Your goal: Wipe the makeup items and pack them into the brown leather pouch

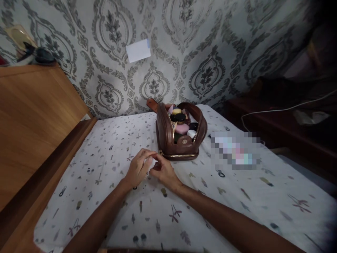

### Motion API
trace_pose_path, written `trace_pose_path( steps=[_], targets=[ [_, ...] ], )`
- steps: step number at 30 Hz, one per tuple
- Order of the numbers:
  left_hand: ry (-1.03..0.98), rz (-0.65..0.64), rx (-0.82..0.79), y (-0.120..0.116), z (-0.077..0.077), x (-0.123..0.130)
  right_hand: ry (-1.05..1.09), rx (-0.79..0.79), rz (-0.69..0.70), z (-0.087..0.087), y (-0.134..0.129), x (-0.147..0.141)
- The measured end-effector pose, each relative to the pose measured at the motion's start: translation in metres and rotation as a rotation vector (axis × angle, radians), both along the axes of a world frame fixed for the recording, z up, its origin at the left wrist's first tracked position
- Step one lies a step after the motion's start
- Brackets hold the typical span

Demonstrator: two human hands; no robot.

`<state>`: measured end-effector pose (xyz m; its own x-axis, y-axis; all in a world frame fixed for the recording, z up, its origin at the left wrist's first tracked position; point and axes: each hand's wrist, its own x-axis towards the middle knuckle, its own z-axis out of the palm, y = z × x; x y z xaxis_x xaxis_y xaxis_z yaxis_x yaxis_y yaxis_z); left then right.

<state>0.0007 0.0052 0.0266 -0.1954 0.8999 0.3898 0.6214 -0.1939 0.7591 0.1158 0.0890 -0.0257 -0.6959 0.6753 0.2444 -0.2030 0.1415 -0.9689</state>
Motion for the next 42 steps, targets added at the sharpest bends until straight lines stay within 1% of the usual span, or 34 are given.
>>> trace_pose_path(
  steps=[2, 5, 7, 9, 11, 14, 16, 19, 23, 25, 27, 31, 35, 37, 39, 42],
  targets=[
    [-0.116, 0.037, -0.059, 0.003, -0.006, -0.003, -0.001, 0.021, -0.003, 0.003, -0.002, 0.002],
    [-0.353, 0.103, -0.178, 0.006, -0.015, -0.013, 0.008, 0.051, 0.016, 0.006, -0.005, 0.004],
    [-0.447, 0.112, -0.224, 0.007, -0.016, -0.018, 0.0, 0.067, 0.03, 0.005, -0.007, 0.004],
    [-0.44, 0.081, -0.224, 0.006, -0.013, -0.018, -0.019, 0.078, 0.001, 0.003, -0.007, 0.003],
    [-0.343, 0.028, -0.2, 0.004, -0.005, -0.013, -0.047, 0.116, -0.065, 0.0, -0.006, 0.002],
    [-0.156, -0.05, -0.186, 0.0, 0.005, -0.005, -0.056, 0.231, -0.138, -0.002, -0.004, 0.002],
    [-0.143, -0.065, -0.222, -0.001, 0.007, -0.002, -0.049, 0.302, -0.154, -0.001, -0.004, 0.003],
    [-0.306, -0.037, -0.277, 0.0, 0.001, -0.002, -0.072, 0.362, -0.166, 0.002, -0.005, 0.005],
    [-0.642, 0.034, -0.313, 0.006, -0.008, -0.004, -0.078, 0.381, -0.162, 0.003, -0.008, 0.006],
    [-0.79, 0.069, -0.334, 0.008, -0.009, -0.004, -0.062, 0.346, -0.157, 0.003, -0.009, 0.006],
    [-0.886, 0.097, -0.343, 0.01, -0.009, -0.003, -0.025, 0.268, -0.127, 0.002, -0.01, 0.005],
    [-0.959, 0.107, -0.313, 0.012, -0.01, -0.003, 0.051, 0.071, -0.089, 0.001, -0.011, 0.004],
    [-0.957, 0.096, -0.269, 0.011, -0.008, 0.0, 0.093, -0.138, -0.072, 0.0, -0.01, 0.002],
    [-0.926, 0.064, -0.264, 0.01, -0.004, 0.002, 0.111, -0.229, -0.058, -0.001, -0.008, 0.0],
    [-0.86, 0.008, -0.272, 0.008, -0.001, 0.002, 0.131, -0.272, -0.066, -0.003, -0.005, -0.002],
    [-0.7, -0.08, -0.272, 0.004, 0.001, 0.002, 0.158, -0.288, -0.094, -0.004, -0.001, -0.003]
  ],
)
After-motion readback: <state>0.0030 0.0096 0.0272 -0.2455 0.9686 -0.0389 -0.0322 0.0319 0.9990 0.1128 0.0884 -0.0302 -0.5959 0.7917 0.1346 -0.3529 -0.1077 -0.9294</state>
